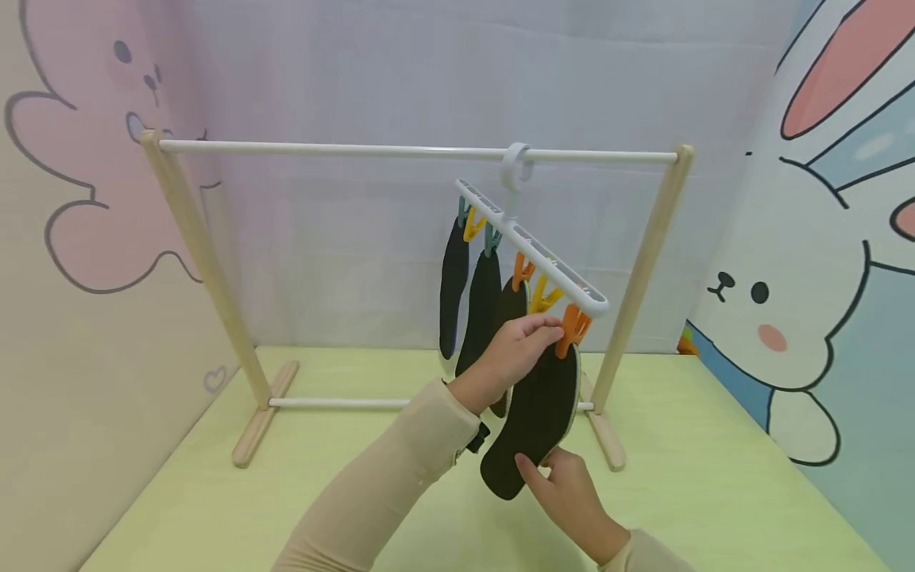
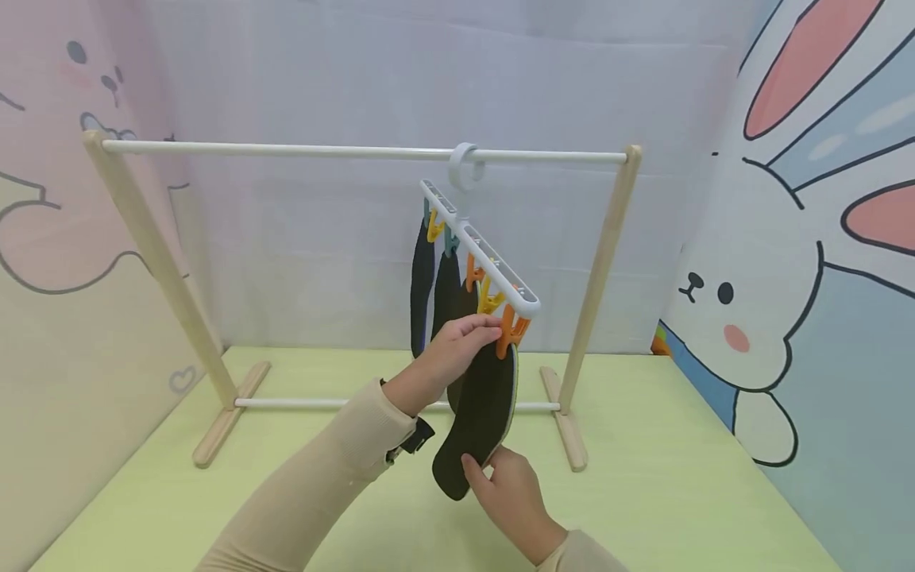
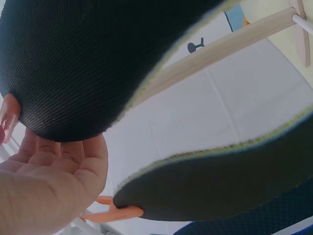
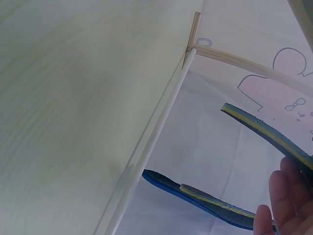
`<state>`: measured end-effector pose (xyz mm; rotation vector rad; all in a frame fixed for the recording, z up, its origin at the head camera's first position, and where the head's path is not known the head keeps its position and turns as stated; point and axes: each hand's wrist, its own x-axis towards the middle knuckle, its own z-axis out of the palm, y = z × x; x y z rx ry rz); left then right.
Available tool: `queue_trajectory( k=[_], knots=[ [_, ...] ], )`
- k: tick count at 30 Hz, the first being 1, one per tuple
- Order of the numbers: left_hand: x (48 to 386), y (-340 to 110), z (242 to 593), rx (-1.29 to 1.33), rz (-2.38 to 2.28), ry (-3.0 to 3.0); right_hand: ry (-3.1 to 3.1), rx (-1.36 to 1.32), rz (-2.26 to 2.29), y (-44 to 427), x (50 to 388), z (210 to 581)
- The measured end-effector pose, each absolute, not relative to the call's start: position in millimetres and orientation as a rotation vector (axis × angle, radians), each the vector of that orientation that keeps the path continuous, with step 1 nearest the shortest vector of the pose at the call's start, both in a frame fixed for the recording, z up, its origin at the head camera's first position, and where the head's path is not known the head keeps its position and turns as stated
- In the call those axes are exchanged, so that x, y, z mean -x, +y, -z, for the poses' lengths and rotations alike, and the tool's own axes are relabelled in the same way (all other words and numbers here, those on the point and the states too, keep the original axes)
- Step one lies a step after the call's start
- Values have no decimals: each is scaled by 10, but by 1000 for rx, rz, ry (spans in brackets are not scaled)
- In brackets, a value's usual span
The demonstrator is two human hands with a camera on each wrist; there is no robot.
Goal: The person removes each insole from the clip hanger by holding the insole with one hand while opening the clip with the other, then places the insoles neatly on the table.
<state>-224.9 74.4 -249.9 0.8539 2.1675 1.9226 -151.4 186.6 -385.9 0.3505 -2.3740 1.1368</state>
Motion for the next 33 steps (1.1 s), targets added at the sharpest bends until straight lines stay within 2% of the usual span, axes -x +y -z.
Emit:
queue_trajectory(
  k=[7,19,33],
  knots=[
    [2271,762,2487,-899,-1919,2140,-2406,-374,-1177,1884,1469,3839],
    [2286,792,2441,-795,-1864,2098,-2408,-381,-1168,1943,1496,3864],
    [2241,820,2399,-791,-1913,2062,-2469,-381,-1217,1922,1473,3839]
  ],
)
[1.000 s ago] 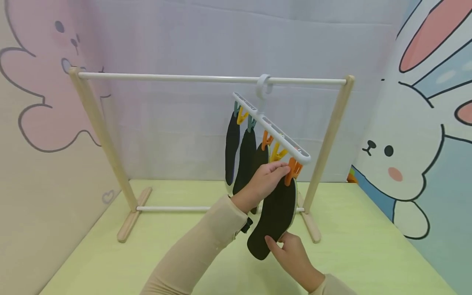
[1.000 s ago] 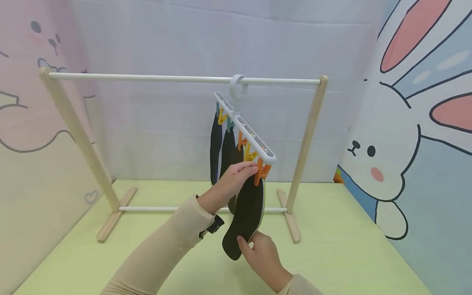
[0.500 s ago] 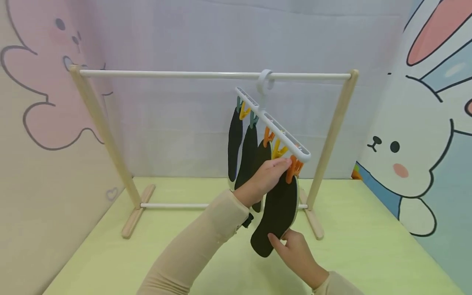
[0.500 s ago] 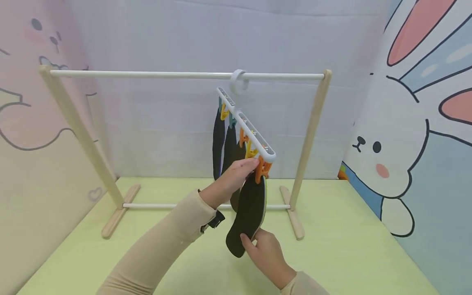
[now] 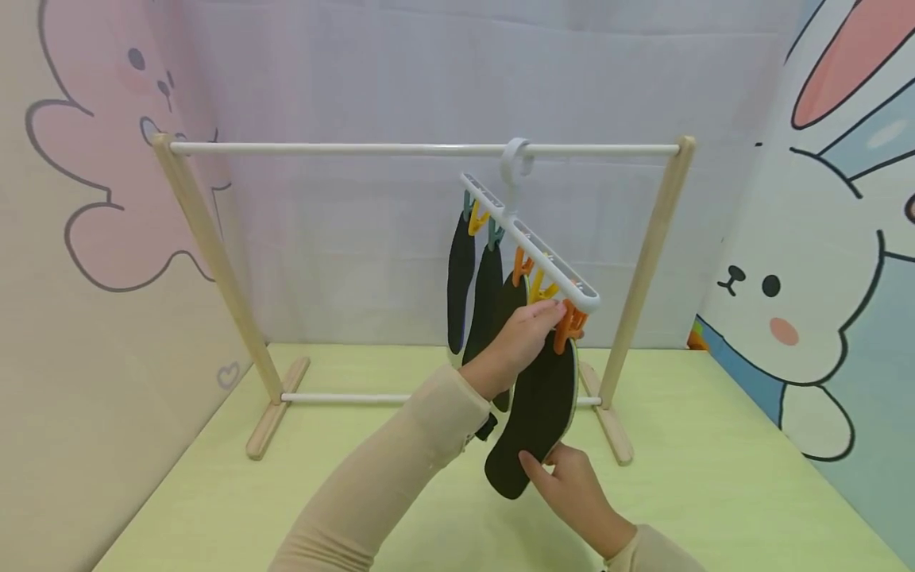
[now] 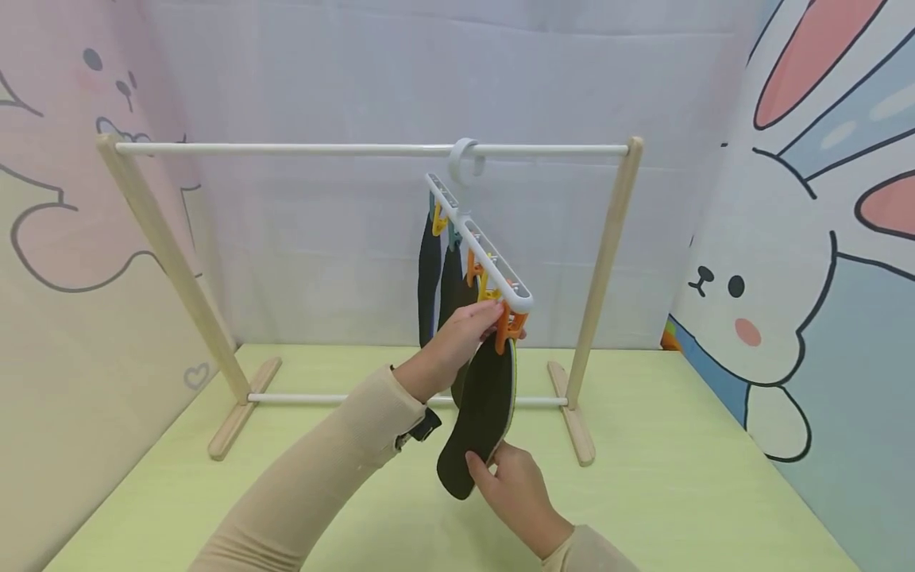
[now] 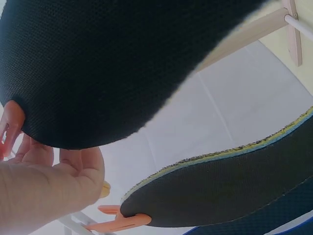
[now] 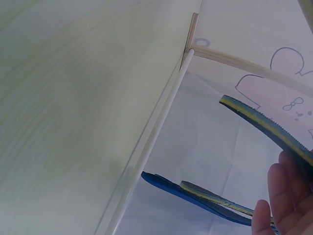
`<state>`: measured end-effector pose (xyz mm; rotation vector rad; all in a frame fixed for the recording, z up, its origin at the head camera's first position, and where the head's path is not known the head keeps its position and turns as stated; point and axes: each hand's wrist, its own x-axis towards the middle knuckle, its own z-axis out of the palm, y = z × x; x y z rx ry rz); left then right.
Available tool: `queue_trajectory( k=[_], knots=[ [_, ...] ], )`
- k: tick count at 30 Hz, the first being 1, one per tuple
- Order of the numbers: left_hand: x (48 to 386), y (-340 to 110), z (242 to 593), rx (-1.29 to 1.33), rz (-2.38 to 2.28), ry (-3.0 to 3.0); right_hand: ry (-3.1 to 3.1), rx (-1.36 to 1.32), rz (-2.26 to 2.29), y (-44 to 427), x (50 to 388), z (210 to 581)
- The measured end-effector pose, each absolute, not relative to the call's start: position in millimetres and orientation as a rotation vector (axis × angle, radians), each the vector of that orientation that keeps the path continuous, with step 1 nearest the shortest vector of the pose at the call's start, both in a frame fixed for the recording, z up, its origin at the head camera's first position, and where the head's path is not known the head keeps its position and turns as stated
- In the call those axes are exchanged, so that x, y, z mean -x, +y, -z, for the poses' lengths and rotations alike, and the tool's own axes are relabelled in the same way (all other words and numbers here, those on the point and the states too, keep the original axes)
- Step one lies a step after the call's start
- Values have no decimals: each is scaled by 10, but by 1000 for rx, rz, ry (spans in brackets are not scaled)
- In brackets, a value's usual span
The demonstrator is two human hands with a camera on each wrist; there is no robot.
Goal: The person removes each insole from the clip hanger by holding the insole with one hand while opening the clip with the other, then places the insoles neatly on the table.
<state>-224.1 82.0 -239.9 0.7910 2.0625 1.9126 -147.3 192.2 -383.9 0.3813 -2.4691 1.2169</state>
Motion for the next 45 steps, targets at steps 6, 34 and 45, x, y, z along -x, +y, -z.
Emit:
queue_trajectory(
  k=[6,34,45],
  knots=[
    [2222,826,2372,-770,-1916,2041,-2457,-392,-1212,1929,1472,3849],
    [2212,812,2322,-764,-1923,2058,-2399,-438,-1152,1942,1484,3885],
    [2203,858,2317,-772,-1922,2027,-2409,-424,-1186,1925,1483,3884]
  ],
)
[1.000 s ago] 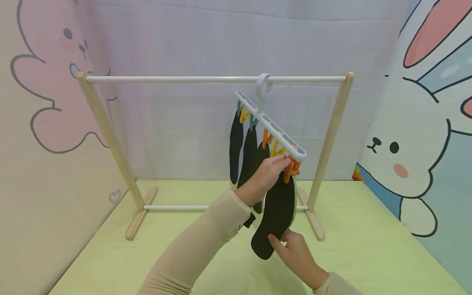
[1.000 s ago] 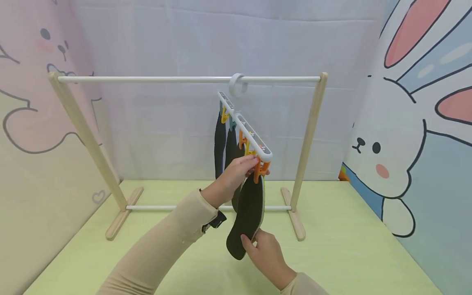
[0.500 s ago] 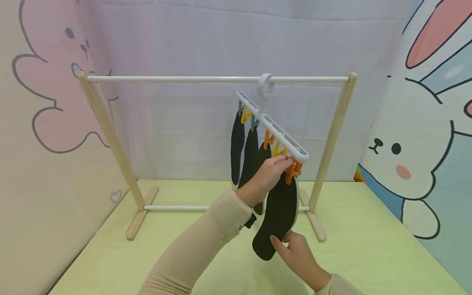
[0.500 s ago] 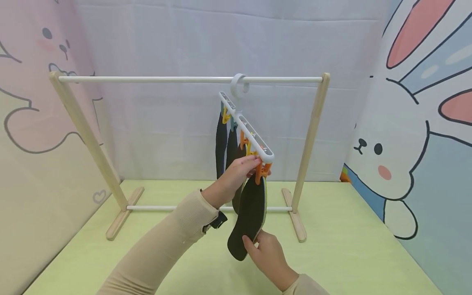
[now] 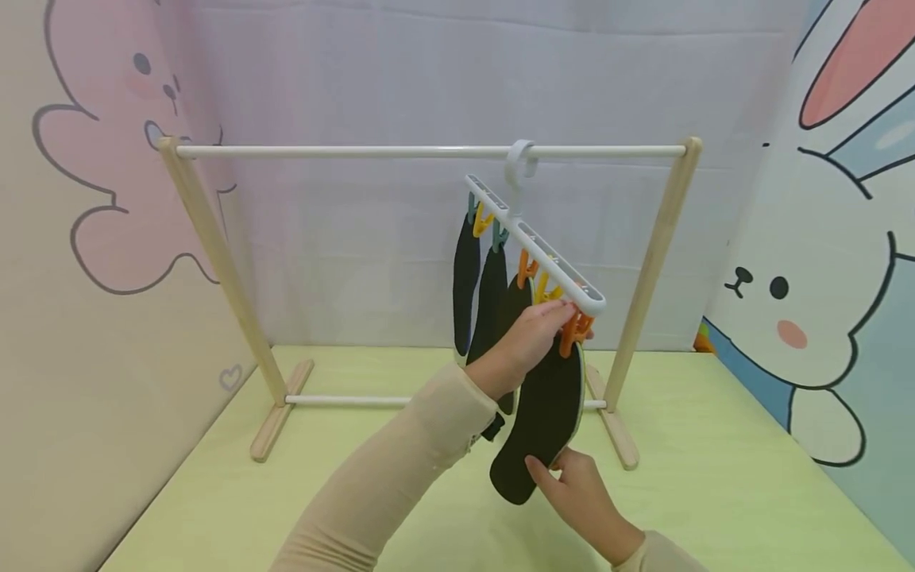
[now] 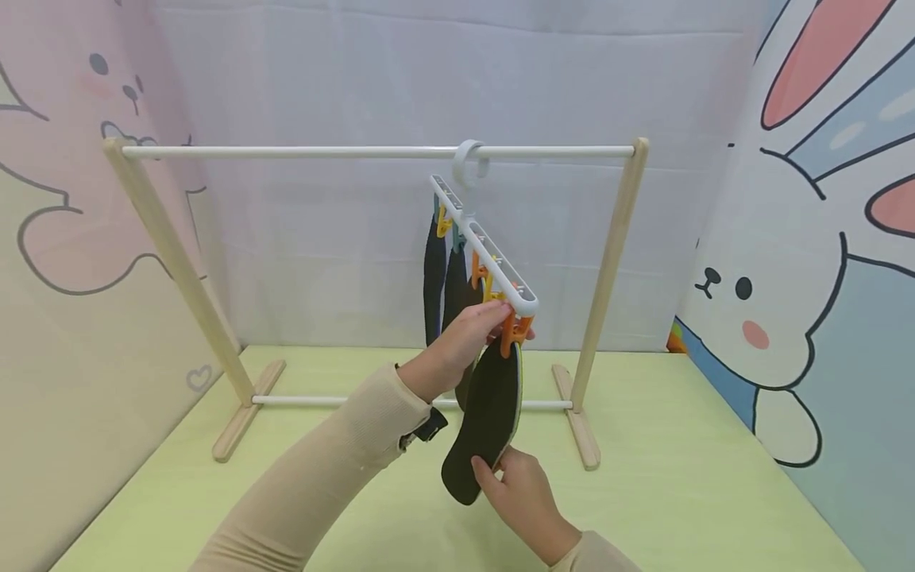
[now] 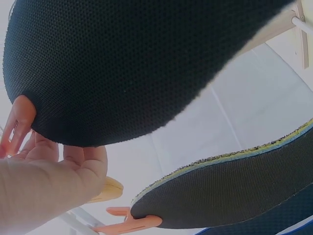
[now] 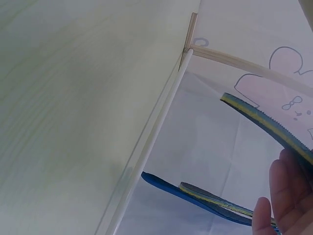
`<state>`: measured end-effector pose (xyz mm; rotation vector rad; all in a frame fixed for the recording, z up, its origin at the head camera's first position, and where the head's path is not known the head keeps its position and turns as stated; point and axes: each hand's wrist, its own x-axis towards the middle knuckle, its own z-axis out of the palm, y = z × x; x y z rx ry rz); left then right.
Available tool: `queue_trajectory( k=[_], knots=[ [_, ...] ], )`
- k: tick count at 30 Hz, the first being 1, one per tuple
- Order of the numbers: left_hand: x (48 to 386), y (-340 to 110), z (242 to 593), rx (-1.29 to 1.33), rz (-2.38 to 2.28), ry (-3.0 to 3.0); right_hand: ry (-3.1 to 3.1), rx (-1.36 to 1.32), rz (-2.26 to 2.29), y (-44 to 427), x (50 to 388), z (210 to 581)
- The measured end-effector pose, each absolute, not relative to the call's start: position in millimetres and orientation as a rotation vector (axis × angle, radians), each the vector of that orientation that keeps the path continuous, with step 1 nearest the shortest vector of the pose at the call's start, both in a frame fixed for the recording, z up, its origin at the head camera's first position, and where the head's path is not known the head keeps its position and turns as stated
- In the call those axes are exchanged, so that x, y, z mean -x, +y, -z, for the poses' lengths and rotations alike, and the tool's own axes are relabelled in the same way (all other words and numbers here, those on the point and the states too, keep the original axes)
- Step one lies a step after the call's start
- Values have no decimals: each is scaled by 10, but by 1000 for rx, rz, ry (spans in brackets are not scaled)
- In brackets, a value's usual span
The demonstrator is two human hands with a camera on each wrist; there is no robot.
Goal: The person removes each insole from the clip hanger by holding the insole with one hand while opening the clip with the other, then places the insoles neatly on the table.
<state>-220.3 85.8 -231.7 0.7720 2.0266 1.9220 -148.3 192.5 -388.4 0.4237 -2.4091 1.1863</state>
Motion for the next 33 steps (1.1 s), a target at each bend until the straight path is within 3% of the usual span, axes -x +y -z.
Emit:
queue_trajectory(
  k=[33],
  knots=[
    [2368,816,2324,-904,-1764,1921,-2465,-407,-1195,1944,1464,3933]
  ],
)
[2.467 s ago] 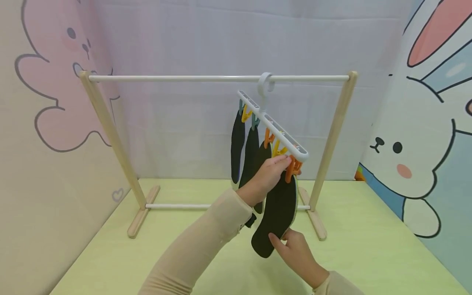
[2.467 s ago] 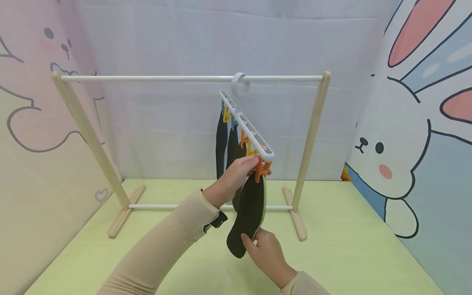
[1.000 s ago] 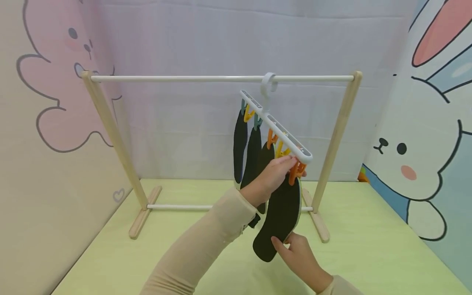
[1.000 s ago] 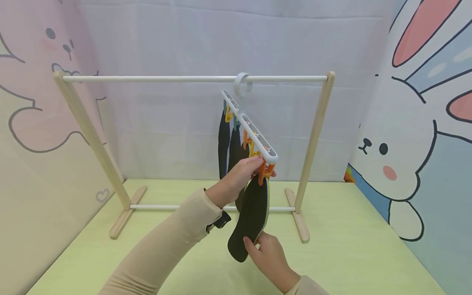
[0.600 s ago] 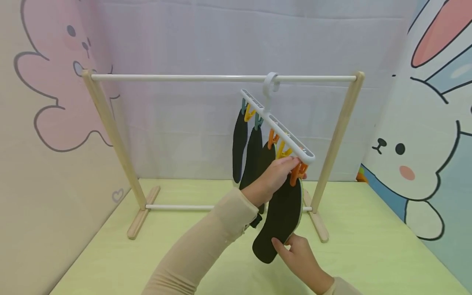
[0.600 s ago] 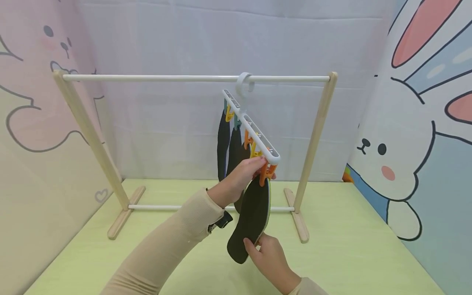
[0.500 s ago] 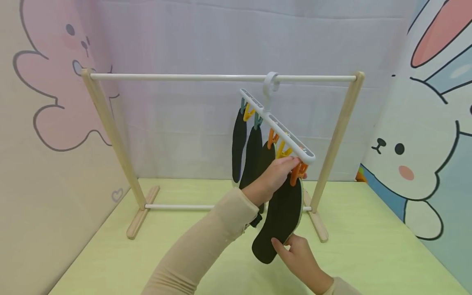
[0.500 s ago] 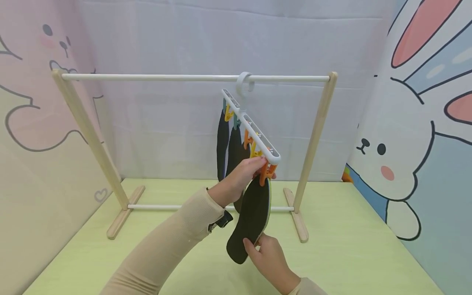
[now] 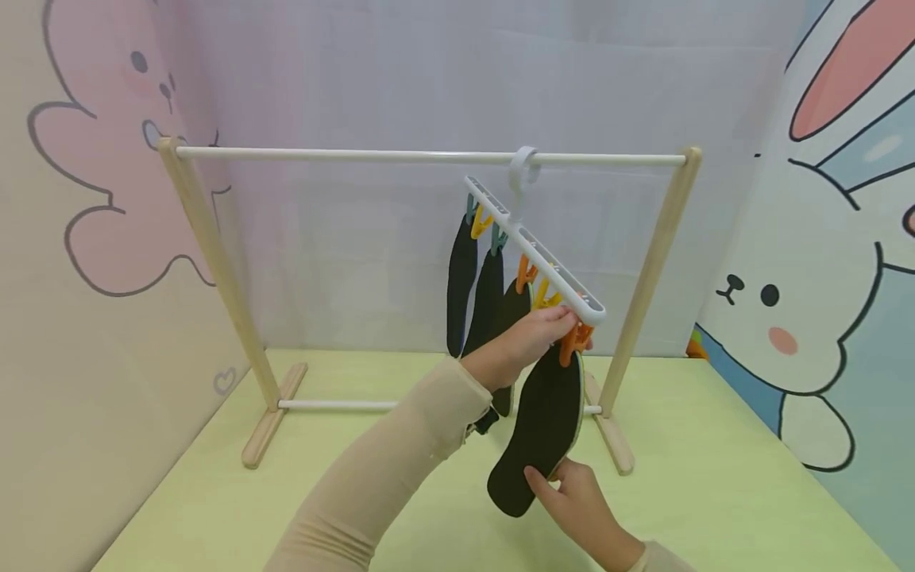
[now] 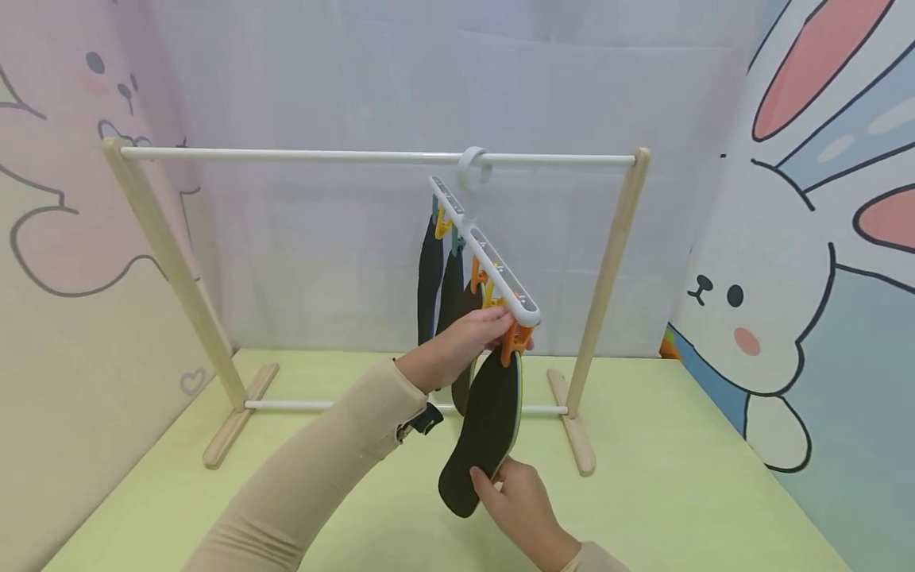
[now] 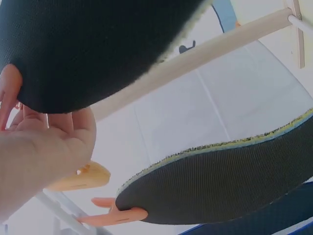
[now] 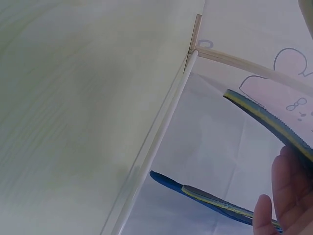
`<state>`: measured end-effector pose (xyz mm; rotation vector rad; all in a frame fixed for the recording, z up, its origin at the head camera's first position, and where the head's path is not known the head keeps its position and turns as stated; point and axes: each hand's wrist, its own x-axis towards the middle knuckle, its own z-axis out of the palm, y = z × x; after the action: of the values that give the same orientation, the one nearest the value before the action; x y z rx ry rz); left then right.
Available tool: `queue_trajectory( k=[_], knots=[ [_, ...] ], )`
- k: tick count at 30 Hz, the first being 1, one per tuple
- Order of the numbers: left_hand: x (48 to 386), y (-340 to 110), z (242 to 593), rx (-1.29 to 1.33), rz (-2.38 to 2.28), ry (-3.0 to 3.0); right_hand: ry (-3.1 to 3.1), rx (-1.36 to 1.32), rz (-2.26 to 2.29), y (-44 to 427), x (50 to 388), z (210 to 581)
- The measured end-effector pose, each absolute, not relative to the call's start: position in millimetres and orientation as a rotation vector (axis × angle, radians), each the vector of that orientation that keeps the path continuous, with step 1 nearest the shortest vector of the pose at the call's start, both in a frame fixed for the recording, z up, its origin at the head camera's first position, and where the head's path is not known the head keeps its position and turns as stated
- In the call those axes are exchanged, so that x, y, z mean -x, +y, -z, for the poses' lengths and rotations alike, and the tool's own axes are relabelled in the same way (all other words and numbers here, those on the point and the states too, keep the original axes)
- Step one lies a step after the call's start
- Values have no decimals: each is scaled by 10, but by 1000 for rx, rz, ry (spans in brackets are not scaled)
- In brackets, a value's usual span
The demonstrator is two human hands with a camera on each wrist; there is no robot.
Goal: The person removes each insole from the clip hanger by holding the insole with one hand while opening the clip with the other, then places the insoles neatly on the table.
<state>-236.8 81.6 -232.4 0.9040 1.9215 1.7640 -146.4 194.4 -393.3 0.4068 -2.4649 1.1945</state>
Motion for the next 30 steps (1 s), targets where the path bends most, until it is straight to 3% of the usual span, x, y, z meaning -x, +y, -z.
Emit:
queue_trajectory(
  k=[30],
  knots=[
    [2391,725,2338,-1050,-1846,1727,-2253,-463,-1165,1953,1432,3922]
  ],
)
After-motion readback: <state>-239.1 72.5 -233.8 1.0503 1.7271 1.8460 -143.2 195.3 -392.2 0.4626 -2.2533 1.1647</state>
